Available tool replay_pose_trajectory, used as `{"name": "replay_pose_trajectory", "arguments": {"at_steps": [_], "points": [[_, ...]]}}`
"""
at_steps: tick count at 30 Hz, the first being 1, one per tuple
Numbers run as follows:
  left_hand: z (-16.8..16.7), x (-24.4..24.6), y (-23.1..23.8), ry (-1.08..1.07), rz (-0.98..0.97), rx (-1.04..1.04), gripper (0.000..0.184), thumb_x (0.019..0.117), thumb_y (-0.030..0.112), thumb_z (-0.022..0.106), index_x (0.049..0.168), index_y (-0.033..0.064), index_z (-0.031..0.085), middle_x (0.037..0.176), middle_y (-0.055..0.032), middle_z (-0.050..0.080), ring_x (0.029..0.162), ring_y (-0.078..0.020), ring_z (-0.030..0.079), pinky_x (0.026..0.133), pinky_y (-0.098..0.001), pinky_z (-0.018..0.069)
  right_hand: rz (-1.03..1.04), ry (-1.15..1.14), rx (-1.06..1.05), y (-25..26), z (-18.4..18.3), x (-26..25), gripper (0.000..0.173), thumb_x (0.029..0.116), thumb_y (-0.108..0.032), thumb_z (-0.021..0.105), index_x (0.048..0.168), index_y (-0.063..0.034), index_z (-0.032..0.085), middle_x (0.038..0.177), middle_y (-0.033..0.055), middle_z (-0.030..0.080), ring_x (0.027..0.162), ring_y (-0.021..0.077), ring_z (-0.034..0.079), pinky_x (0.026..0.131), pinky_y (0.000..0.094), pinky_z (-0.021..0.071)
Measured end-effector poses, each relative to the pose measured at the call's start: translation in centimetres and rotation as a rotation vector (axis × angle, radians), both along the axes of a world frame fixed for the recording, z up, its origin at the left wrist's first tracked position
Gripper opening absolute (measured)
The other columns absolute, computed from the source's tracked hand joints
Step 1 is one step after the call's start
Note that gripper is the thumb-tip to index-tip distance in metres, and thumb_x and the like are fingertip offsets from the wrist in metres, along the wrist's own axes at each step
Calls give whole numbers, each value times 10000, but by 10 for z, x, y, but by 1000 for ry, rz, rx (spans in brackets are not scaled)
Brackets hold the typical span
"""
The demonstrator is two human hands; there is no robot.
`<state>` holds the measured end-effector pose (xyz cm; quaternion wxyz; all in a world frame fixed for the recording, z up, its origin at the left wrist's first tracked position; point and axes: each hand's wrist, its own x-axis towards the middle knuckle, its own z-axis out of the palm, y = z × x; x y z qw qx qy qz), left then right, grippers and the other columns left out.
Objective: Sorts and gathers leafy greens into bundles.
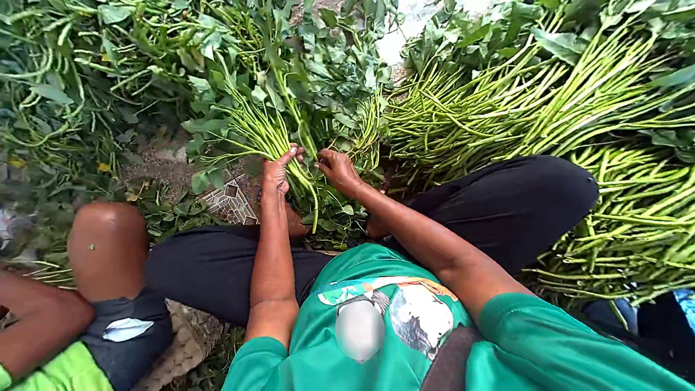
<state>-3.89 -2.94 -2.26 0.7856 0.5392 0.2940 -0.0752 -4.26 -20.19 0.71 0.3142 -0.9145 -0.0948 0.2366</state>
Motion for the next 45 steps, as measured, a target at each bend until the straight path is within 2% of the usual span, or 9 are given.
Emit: {"name": "replay_pose_trajectory", "arguments": {"at_steps": [1,3,6,17,25,31,35,39,45], "points": [[2,-2,-1,14,15,8,287,965,29,668,1241,-13,601,1022,-136,727,850,-205,719,759,-344,618,155,399,-237,14,45,15,401,1121,-183,426,1500,-70,490,1507,125,544,1421,269,500,1192,462,376],[2,-4,0,12,6,38,398,956,63,699,1319,-2,548,1088,-138,716,939,-209,713,843,-370,606,61,-255,90,7,-25,-23,275,1030,-146,571,1193,20,720,1104,245,720,1058,413,696,944,584,534],[1,-7,3,-19,-57,84,382,914,2,727,1267,-6,582,1100,-114,708,979,-183,697,873,-356,597,209,255,-185,13,25,2,398,1103,-205,479,1486,-138,565,1469,141,578,1408,331,495,1174,541,352],[18,-8,-16,-81,-87,351,418,841,-33,782,1211,-63,590,1093,-124,686,967,-112,669,892,-283,565,-672,333,818,26,-16,7,278,1011,-222,661,1122,32,667,940,89,649,790,123,592,743,318,522],[9,-7,-9,-74,-13,396,384,798,-69,775,1146,-40,614,993,-83,701,874,-92,678,815,-286,586,-368,74,977,36,-13,-8,521,844,-11,731,1332,90,578,1317,212,625,1174,211,642,999,343,555],[22,-5,9,-60,92,283,412,837,-30,782,1196,-34,579,983,-100,705,835,-151,709,778,-336,623,-499,49,1121,43,-7,-13,239,1027,-45,555,1213,104,558,921,121,683,797,139,682,796,327,599],[36,-4,45,-91,168,365,430,827,-38,786,1203,-32,577,1014,-93,699,868,-132,702,803,-316,615,-56,339,584,-3,-10,-34,296,1072,-120,523,1275,94,534,877,173,644,682,224,646,708,407,587],[43,-7,56,-115,125,520,474,825,14,811,1227,-44,566,1044,-93,690,891,-100,695,829,-289,602,487,424,-165,-24,-15,-43,493,942,-189,747,1383,-26,601,1327,298,607,1210,494,602,990,706,464],[49,-6,43,-152,43,551,437,827,9,802,1204,-41,586,1033,-81,686,890,-78,684,829,-267,592,385,-176,157,4,6,-37,302,1006,-107,611,1292,-25,661,1444,161,600,1085,367,710,897,544,578]]}}
